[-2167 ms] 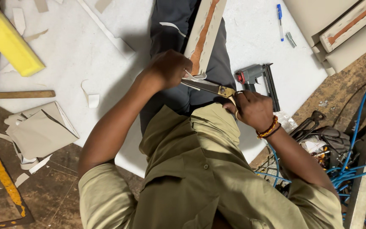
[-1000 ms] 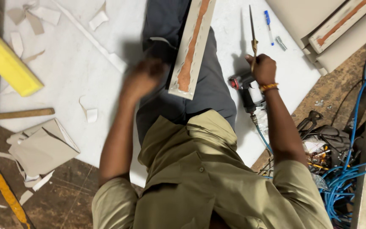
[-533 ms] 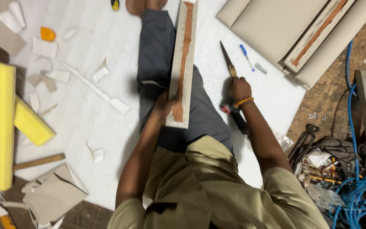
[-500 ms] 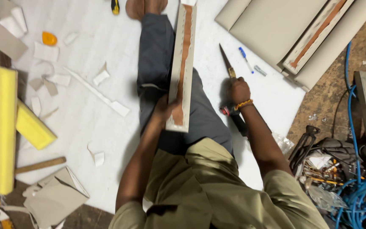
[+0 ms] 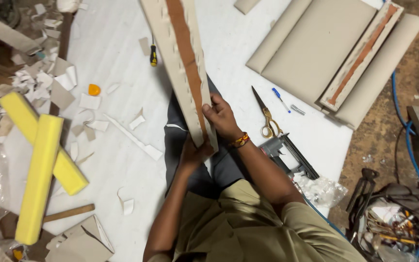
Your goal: The person sits on the floor and trims paper with scissors, then applies hot glue with a glue gun along a foam-lined wooden strip and presses the paper over the glued foam, smoothing and folding the paper edges around the strip.
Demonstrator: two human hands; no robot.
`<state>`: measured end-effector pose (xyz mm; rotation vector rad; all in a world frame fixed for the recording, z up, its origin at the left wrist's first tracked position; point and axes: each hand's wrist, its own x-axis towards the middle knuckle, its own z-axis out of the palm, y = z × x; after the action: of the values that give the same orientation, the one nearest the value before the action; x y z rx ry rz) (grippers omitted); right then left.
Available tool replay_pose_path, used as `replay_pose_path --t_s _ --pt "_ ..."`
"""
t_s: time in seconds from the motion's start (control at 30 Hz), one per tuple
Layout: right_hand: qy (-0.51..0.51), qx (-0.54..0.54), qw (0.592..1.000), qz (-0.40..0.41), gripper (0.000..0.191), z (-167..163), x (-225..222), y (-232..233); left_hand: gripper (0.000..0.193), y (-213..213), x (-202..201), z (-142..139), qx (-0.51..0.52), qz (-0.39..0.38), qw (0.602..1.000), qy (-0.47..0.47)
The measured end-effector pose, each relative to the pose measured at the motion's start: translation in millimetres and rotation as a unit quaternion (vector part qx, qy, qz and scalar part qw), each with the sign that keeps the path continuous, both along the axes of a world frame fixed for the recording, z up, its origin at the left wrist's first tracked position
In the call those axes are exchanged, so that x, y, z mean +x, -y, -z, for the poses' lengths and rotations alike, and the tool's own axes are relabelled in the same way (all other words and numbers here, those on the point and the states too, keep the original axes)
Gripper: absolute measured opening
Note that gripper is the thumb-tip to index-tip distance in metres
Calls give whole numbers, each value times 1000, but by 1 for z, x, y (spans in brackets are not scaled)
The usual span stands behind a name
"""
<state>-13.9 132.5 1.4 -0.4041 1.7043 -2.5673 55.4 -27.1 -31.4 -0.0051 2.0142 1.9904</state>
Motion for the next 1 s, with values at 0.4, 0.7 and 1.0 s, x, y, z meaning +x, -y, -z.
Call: replay_pose_path --t_s 0.4,0.7,1.0 --pt "-31 61 997 -20 42 1 19 23 46 48 -31 -65 14 24 988 -150" --pt "99 122 975 -157 35 8 57 28 84 73 -20 -176 252 43 938 -235" --pt "23 132 960 -248 41 -1 15 41 98 63 29 -172 257 -39 886 -385"
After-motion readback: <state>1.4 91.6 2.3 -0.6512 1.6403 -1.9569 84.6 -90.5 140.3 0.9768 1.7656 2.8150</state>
